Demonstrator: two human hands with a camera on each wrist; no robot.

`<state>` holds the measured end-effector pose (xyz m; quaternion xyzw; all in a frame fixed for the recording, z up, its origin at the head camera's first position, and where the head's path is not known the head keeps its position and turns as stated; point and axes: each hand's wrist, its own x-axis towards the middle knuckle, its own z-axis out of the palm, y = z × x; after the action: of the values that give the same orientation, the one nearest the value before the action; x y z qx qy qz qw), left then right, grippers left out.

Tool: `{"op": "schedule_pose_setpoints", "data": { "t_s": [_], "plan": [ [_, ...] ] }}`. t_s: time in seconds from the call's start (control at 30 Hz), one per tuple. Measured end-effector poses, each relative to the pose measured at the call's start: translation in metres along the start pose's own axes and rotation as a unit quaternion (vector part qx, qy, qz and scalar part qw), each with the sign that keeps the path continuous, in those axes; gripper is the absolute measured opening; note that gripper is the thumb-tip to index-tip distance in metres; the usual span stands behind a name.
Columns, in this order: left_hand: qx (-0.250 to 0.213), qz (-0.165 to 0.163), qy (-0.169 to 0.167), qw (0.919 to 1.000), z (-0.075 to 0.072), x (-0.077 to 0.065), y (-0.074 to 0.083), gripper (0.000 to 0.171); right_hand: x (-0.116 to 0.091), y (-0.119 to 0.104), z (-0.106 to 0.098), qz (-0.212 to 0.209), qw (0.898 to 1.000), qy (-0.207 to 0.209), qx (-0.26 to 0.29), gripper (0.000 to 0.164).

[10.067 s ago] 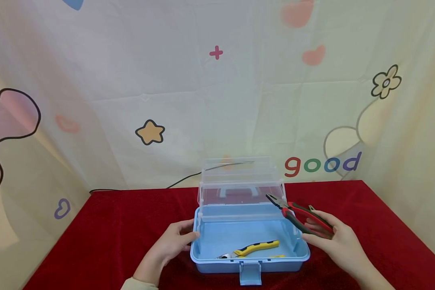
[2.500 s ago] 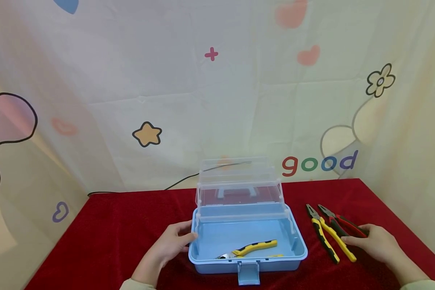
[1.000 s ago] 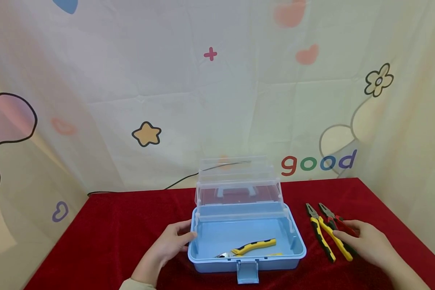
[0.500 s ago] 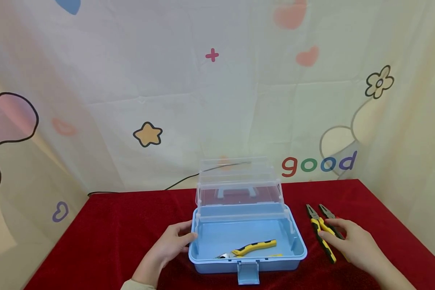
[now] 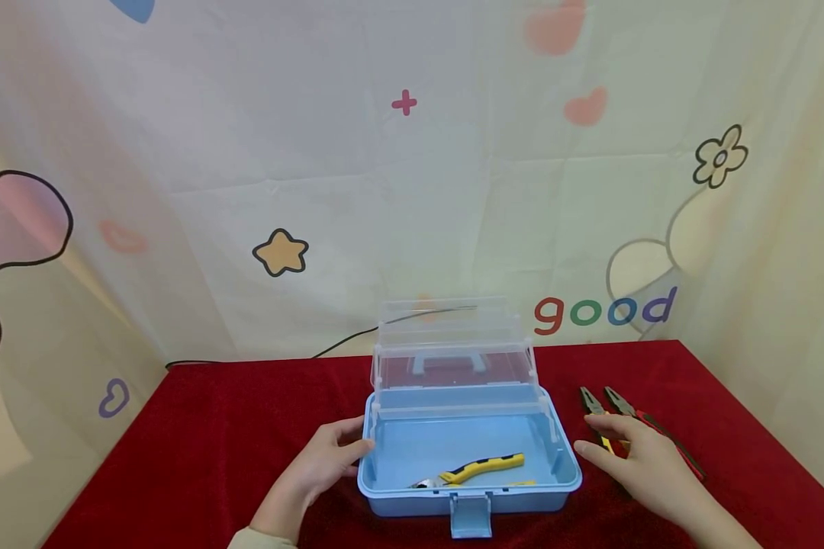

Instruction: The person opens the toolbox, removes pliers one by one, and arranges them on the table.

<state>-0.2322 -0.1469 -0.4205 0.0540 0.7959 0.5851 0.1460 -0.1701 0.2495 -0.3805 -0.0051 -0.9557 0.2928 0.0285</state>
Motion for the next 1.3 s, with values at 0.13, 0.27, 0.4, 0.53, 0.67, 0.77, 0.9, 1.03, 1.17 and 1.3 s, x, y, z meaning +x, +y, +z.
{"op": "schedule_pose_setpoints", "data": {
  "t_s": [0.13,0.27,0.4,0.53,0.67,0.77,0.9,1.03,1.17,1.3],
  "plan": [
    [0.0,0.001,-0.001,1.0,0.0,0.0,0.001,0.057,-0.002,-0.007,0.002,-0.013,1.0,0.006,0.011,0.059],
    [0.005,0.001,0.0,1.0,0.0,-0.001,0.002,0.057,-0.002,-0.012,0.003,-0.02,1.0,0.0,0.025,0.059],
    [0.006,0.002,0.001,1.0,0.0,-0.001,0.002,0.057,-0.003,-0.019,0.004,-0.025,0.999,-0.003,0.039,0.058],
    [0.002,0.003,0.002,1.0,0.001,-0.002,0.002,0.056,-0.003,-0.025,0.006,-0.029,0.999,-0.003,0.046,0.057],
    [0.001,0.003,0.001,1.0,0.001,-0.002,0.002,0.056,-0.002,-0.03,0.007,-0.034,0.998,-0.005,0.051,0.055],
    [0.001,0.003,0.001,1.0,0.001,-0.001,0.002,0.056,-0.001,-0.034,0.007,-0.041,0.998,-0.01,0.049,0.055],
    [0.001,0.002,-0.001,1.0,0.001,-0.001,0.002,0.056,0.0,-0.038,0.008,-0.054,0.997,-0.019,0.049,0.055],
    [0.001,0.002,-0.001,1.0,0.001,-0.001,0.002,0.056,0.002,-0.042,0.009,-0.066,0.996,-0.023,0.05,0.051],
    [-0.002,0.005,-0.004,1.0,0.001,-0.001,0.002,0.057,0.004,-0.044,0.011,-0.084,0.995,-0.026,0.046,0.047],
    [-0.001,0.005,-0.003,1.0,0.001,-0.001,0.003,0.057,0.006,-0.046,0.013,-0.1,0.992,-0.043,0.063,0.048]
  ]
}}
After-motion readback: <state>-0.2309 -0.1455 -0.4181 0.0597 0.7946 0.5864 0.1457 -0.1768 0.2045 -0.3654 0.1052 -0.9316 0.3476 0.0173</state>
